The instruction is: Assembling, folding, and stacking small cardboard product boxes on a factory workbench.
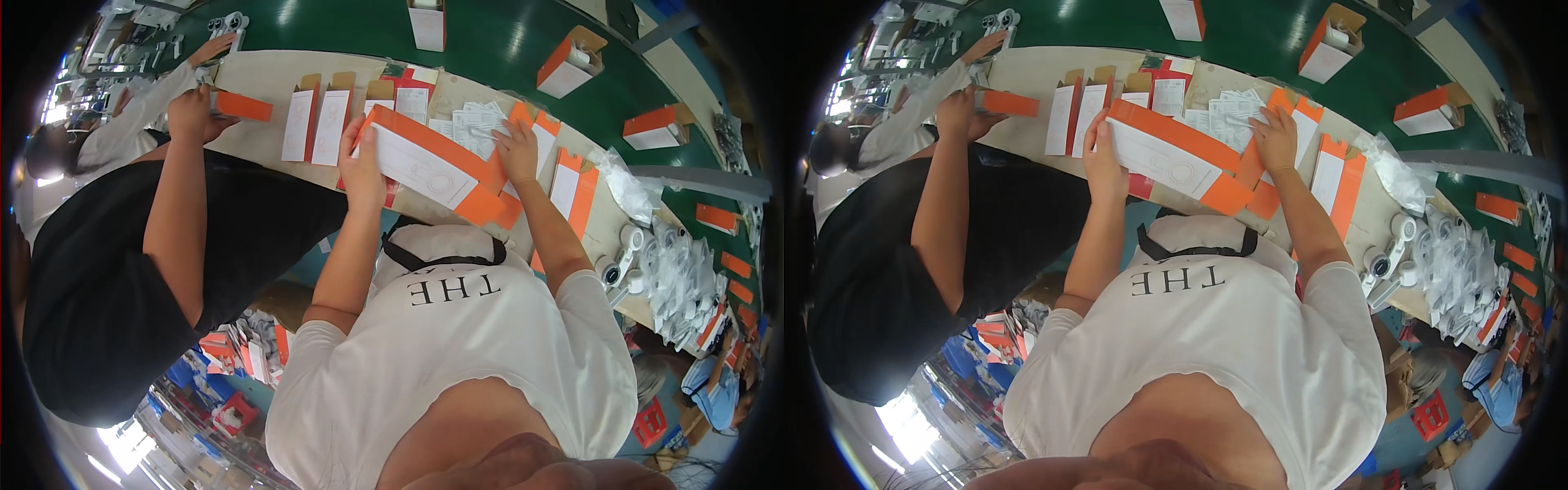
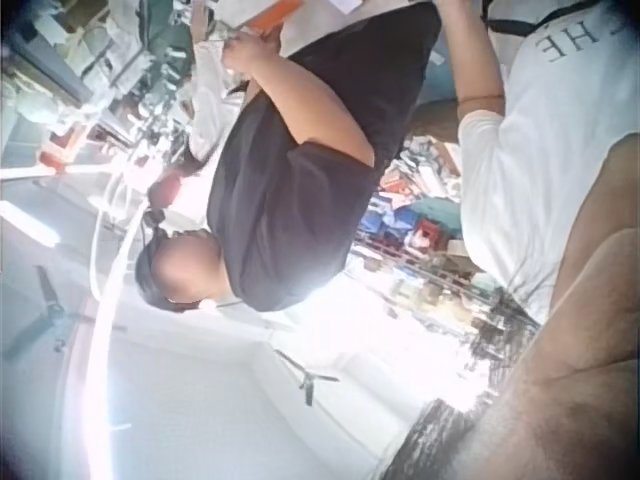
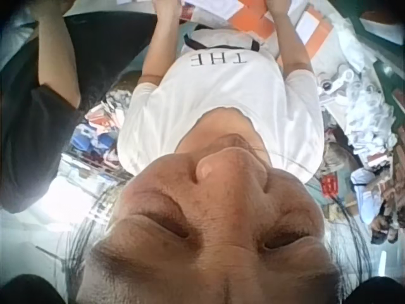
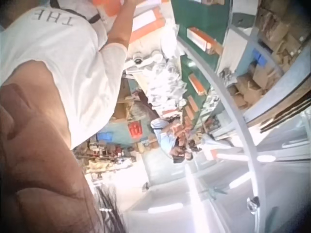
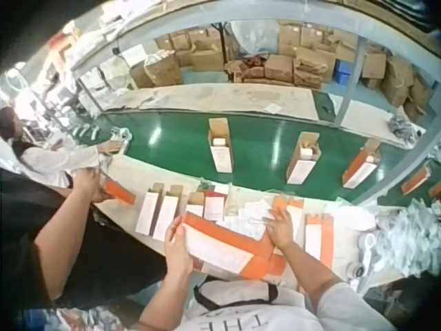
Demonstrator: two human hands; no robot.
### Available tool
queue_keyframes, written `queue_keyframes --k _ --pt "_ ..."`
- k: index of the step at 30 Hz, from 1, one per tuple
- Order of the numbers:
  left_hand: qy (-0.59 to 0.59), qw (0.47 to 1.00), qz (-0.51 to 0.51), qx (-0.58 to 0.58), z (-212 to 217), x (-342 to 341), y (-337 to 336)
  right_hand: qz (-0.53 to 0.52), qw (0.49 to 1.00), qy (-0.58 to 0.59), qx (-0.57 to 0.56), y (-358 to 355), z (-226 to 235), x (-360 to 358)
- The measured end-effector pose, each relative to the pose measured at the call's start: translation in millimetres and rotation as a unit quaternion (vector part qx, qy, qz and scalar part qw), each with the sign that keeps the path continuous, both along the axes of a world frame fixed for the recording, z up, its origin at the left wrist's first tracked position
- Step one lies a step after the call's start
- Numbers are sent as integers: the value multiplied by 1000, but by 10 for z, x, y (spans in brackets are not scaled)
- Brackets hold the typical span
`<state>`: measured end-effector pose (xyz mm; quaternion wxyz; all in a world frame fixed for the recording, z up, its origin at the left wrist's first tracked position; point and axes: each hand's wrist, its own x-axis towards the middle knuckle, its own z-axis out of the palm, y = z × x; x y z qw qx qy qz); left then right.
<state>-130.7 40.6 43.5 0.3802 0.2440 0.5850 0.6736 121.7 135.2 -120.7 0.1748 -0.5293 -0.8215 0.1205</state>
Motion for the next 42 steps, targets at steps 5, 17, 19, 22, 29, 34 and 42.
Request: queue_keyframes --k 5,17,19,22,29,34,42 --pt "-273 962 -1 -24 -226 -130 17 -7 996 11 87 -20 203 -15" --pt "-473 879 -23 -57 -463 -136 38 -91 900 415 98 -319 1319 50" --pt "-480 873 -11 -85 -486 -45 6 55 918 304 249 -494 1726 101" --pt "-458 880 -32 -121 -534 169 -79 150 929 207 267 -636 2078 -78" --pt "-430 887 -68 -154 -860 119 -255 265 951 113 -111 -906 2261 -21" --pt "-81 950 -212 -215 -439 197 -365 155 949 125 -245 -807 2018 -10" --pt "716 615 -330 -5 133 138 -474 10 750 375 -545 -804 2063 -277"
